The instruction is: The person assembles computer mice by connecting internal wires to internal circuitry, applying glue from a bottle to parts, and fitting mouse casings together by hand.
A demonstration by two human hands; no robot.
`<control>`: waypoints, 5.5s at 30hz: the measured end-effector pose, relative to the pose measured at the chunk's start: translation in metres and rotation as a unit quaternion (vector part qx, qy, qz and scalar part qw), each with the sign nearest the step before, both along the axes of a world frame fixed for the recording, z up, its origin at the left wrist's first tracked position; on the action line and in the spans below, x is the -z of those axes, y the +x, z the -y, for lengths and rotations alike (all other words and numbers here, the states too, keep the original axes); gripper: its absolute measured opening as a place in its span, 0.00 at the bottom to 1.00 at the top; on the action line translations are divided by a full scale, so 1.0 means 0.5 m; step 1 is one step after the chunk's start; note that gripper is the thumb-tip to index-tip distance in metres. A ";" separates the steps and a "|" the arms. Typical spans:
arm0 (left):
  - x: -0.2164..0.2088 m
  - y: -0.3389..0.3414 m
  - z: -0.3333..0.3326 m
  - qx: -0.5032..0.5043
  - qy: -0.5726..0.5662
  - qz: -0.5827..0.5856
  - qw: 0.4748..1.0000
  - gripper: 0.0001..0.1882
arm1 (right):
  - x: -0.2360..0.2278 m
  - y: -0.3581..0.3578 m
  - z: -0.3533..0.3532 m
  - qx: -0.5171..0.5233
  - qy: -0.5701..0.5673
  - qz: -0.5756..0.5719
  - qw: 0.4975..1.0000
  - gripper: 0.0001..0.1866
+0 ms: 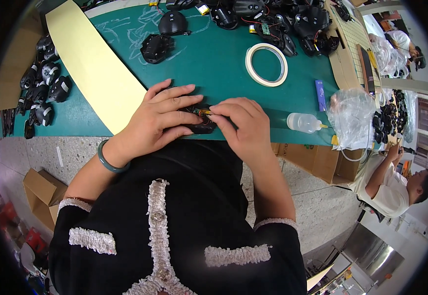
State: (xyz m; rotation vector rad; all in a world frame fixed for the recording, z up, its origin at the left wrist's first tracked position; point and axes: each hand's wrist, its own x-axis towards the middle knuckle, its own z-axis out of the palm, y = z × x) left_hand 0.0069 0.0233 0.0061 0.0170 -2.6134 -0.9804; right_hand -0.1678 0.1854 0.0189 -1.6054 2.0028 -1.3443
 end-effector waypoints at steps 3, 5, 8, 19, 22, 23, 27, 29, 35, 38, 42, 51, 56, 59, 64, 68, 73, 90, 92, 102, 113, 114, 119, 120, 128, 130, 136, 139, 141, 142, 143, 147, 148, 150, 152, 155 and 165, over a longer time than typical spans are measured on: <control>-0.005 0.000 -0.001 0.000 0.008 0.005 1.000 0.16 | -0.025 0.010 0.001 0.013 0.002 -0.172 0.985 0.08; -0.006 0.000 0.000 -0.003 0.009 0.005 1.000 0.15 | -0.027 0.007 0.006 0.000 0.005 -0.198 0.980 0.08; -0.003 0.000 0.000 0.002 0.014 0.001 1.000 0.14 | -0.021 0.002 0.005 -0.019 0.019 -0.108 0.994 0.08; -0.007 -0.005 -0.001 0.001 0.024 0.014 1.000 0.13 | -0.024 0.003 0.012 -0.033 0.017 -0.234 0.972 0.10; -0.008 -0.006 -0.002 -0.005 0.038 0.017 0.999 0.15 | -0.031 0.017 0.018 -0.019 0.022 -0.260 0.965 0.09; -0.008 -0.006 -0.002 -0.006 0.037 0.014 0.999 0.16 | -0.033 0.020 0.019 -0.012 0.021 -0.259 0.966 0.09; -0.008 -0.007 -0.002 -0.008 0.048 0.010 0.999 0.17 | -0.029 0.021 0.021 -0.008 0.020 -0.269 0.963 0.09; -0.009 -0.006 -0.002 -0.011 0.046 0.007 0.999 0.17 | -0.022 0.020 0.023 -0.003 0.008 -0.226 0.974 0.09; -0.006 -0.007 -0.004 -0.011 0.044 0.004 0.999 0.19 | 0.005 0.003 0.026 -0.017 -0.004 -0.142 0.990 0.08; -0.005 -0.007 -0.005 -0.015 0.043 -0.001 0.999 0.20 | 0.007 0.007 0.028 -0.011 -0.011 -0.165 0.986 0.08; -0.006 -0.010 -0.009 -0.027 0.062 -0.019 0.998 0.21 | 0.024 0.002 0.027 -0.006 -0.024 -0.134 0.991 0.08; -0.004 -0.011 0.001 -0.014 0.053 -0.007 0.998 0.24 | 0.035 0.002 0.025 -0.017 -0.064 -0.181 0.981 0.11; -0.005 -0.009 0.001 -0.006 0.069 -0.001 0.998 0.24 | 0.039 0.002 0.026 -0.037 -0.087 -0.194 0.976 0.10; -0.004 -0.009 0.001 -0.004 0.071 -0.004 0.997 0.24 | 0.040 -0.002 0.026 -0.043 -0.067 -0.184 0.980 0.11; -0.005 -0.009 0.005 -0.003 0.060 -0.010 0.998 0.25 | 0.032 -0.008 0.023 -0.037 -0.005 -0.117 0.992 0.14; -0.006 -0.006 0.001 -0.019 0.046 -0.028 0.998 0.26 | 0.031 -0.012 0.023 -0.037 0.002 -0.118 0.992 0.19; 0.000 -0.001 -0.007 -0.026 0.007 -0.059 0.998 0.29 | 0.013 0.006 0.007 -0.004 0.036 0.004 0.999 0.30; -0.014 -0.037 -0.029 -0.074 0.057 -0.010 0.996 0.13 | 0.044 0.016 -0.010 -0.001 0.005 0.129 0.992 0.18; -0.013 -0.041 -0.031 -0.077 0.076 -0.015 0.994 0.13 | 0.044 0.012 -0.009 -0.008 0.001 0.128 0.992 0.18; -0.021 -0.038 -0.011 -0.066 0.010 -0.003 0.998 0.20 | 0.038 0.016 0.001 -0.013 -0.015 0.190 0.982 0.18; -0.032 0.013 0.045 -0.061 -0.051 0.079 0.994 0.40 | 0.011 0.022 0.000 0.006 0.012 0.167 0.986 0.15; -0.031 0.014 0.043 -0.080 -0.033 0.070 0.994 0.38 | 0.007 0.026 0.000 0.014 0.020 0.167 0.986 0.14; -0.030 0.014 0.043 -0.094 -0.020 0.043 0.994 0.35 | 0.006 0.034 0.006 0.030 0.046 0.144 0.988 0.12; -0.029 0.014 0.044 -0.094 -0.017 0.038 0.995 0.34 | 0.007 0.034 0.007 0.031 0.049 0.134 0.989 0.12; -0.018 0.020 0.035 -0.108 -0.010 0.013 0.994 0.33 | 0.012 0.020 0.001 0.015 0.063 0.145 0.987 0.18; -0.026 0.025 0.031 -0.110 -0.019 0.015 0.994 0.33 | 0.007 0.017 -0.009 0.002 0.061 0.143 0.988 0.21; -0.057 0.020 0.017 -0.108 -0.055 0.027 0.992 0.34 | -0.029 0.020 -0.059 0.052 0.153 0.088 0.983 0.31; -0.057 0.003 -0.010 -0.084 -0.063 -0.004 0.994 0.33 | 0.001 0.013 -0.120 0.121 0.048 0.099 0.986 0.26; -0.047 -0.004 -0.031 -0.086 -0.095 0.004 0.992 0.31 | 0.048 -0.005 -0.171 0.191 -0.003 0.110 0.975 0.28; -0.039 -0.008 -0.037 -0.090 -0.096 0.006 0.991 0.30 | 0.056 -0.010 -0.180 0.294 -0.101 0.115 0.944 0.29; -0.030 -0.013 -0.038 -0.085 -0.095 0.004 0.992 0.30 | 0.061 -0.016 -0.186 0.388 -0.198 0.118 0.892 0.29; -0.007 -0.018 -0.035 -0.089 -0.080 -0.010 0.993 0.31 | 0.061 -0.076 -0.176 0.443 -0.172 0.048 0.879 0.30; -0.006 -0.020 -0.033 -0.087 -0.073 -0.021 0.993 0.32 | 0.061 -0.090 -0.177 0.409 -0.127 0.059 0.902 0.30; -0.022 -0.026 -0.039 -0.108 -0.069 -0.029 0.991 0.32 | 0.071 -0.110 -0.174 0.337 -0.123 0.139 0.923 0.29; -0.020 -0.029 -0.040 -0.135 -0.055 -0.043 0.988 0.32 | 0.054 -0.100 -0.158 0.288 -0.099 0.162 0.939 0.29; 0.003 -0.022 -0.034 -0.126 -0.043 -0.022 0.991 0.33 | 0.002 -0.070 -0.126 0.207 -0.057 0.142 0.966 0.28; 0.000 -0.016 -0.029 -0.127 -0.019 -0.029 0.991 0.37 | -0.029 -0.061 -0.054 0.111 0.010 -0.263 0.958 0.26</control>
